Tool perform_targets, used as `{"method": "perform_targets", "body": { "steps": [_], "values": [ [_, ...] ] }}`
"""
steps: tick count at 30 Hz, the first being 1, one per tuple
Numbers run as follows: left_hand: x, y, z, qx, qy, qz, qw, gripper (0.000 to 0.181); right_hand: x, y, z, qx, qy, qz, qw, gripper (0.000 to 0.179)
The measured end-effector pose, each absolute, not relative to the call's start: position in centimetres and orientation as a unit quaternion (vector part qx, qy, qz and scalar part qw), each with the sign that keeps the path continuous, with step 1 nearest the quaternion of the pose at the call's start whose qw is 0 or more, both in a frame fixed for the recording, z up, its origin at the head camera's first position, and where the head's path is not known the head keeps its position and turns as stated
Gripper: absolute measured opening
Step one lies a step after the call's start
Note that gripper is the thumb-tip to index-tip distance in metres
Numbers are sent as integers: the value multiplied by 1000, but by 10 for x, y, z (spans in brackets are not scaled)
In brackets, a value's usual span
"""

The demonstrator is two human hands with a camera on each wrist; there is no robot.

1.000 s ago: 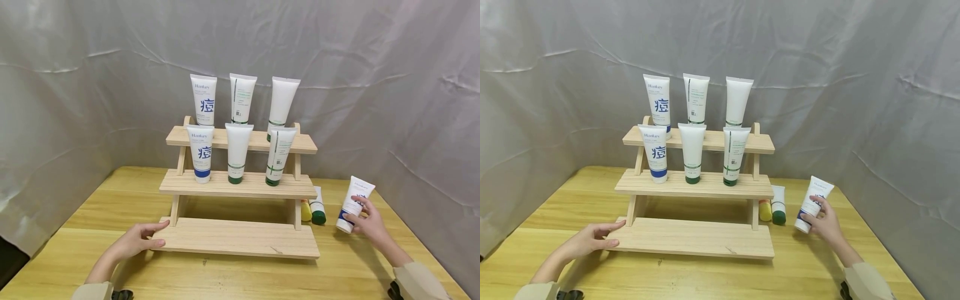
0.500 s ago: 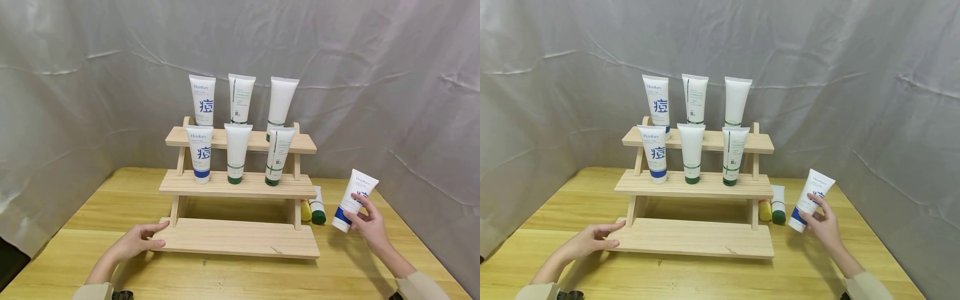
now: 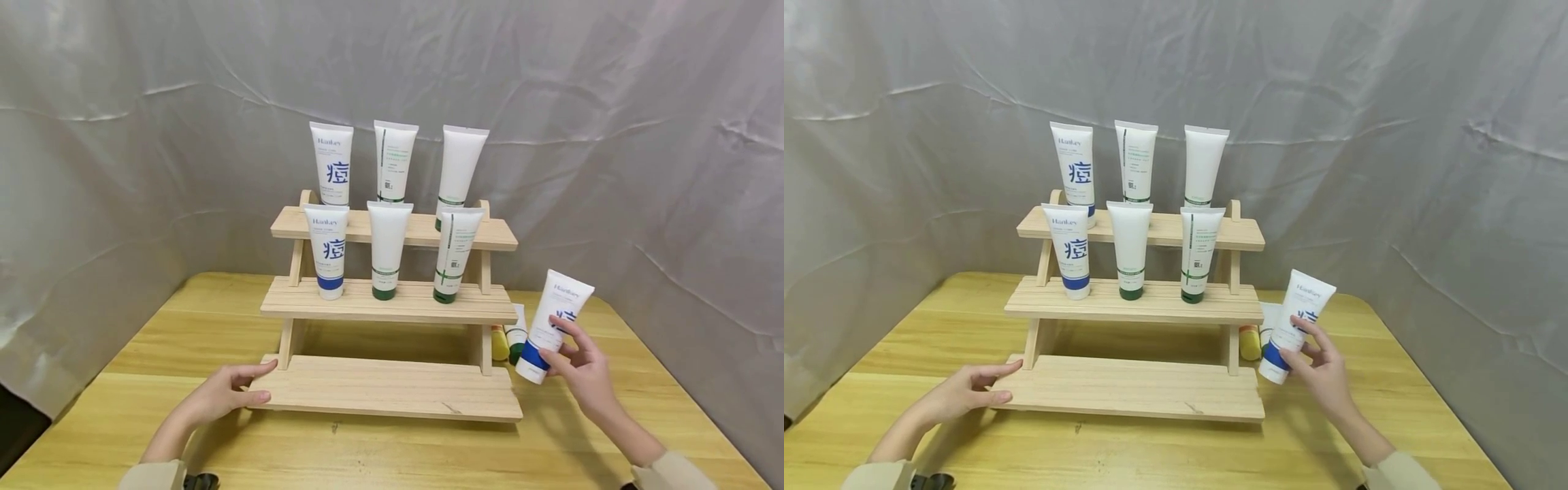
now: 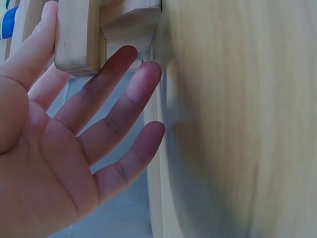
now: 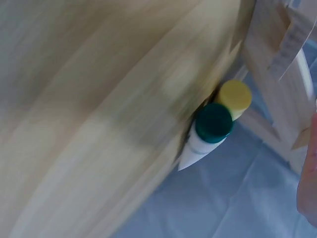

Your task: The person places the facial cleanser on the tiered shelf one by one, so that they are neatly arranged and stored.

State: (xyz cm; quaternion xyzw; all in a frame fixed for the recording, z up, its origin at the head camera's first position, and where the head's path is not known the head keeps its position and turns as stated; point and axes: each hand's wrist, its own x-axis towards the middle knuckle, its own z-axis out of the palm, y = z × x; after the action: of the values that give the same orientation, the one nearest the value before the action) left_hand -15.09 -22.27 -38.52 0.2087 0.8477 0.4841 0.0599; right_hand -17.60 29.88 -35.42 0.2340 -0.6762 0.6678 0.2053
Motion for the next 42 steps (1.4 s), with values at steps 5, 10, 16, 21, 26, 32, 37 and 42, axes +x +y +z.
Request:
{"method": "perform_targets", "body": {
  "steps": [5,10,16,21,26,32,37,42],
  "values": [
    [-150,-224,-384,208,852,477,53,54,-175,280,-353,261,-677,660,193,53],
    [-150,-225,-383,209,850,480,57,54,-176,263,-355,261,-687,653,182,51],
    [-151,-225,-384,208,853,476,56,54,-177,239,-357,244,-690,661,167,50],
    [-151,-226,-386,210,845,488,62,55,-176,223,-358,255,-703,648,141,49],
    [-152,-227,-387,212,845,487,60,54,-176,209,-357,244,-723,636,112,48],
    [-152,-226,-386,212,845,486,63,55,-177,191,-354,251,-725,634,99,49],
    [-152,-226,-386,209,849,481,58,55,-177,176,-352,277,-718,630,106,51],
    [-153,-226,-387,214,839,496,68,55,-176,160,-352,285,-709,639,92,50]
  ]
}}
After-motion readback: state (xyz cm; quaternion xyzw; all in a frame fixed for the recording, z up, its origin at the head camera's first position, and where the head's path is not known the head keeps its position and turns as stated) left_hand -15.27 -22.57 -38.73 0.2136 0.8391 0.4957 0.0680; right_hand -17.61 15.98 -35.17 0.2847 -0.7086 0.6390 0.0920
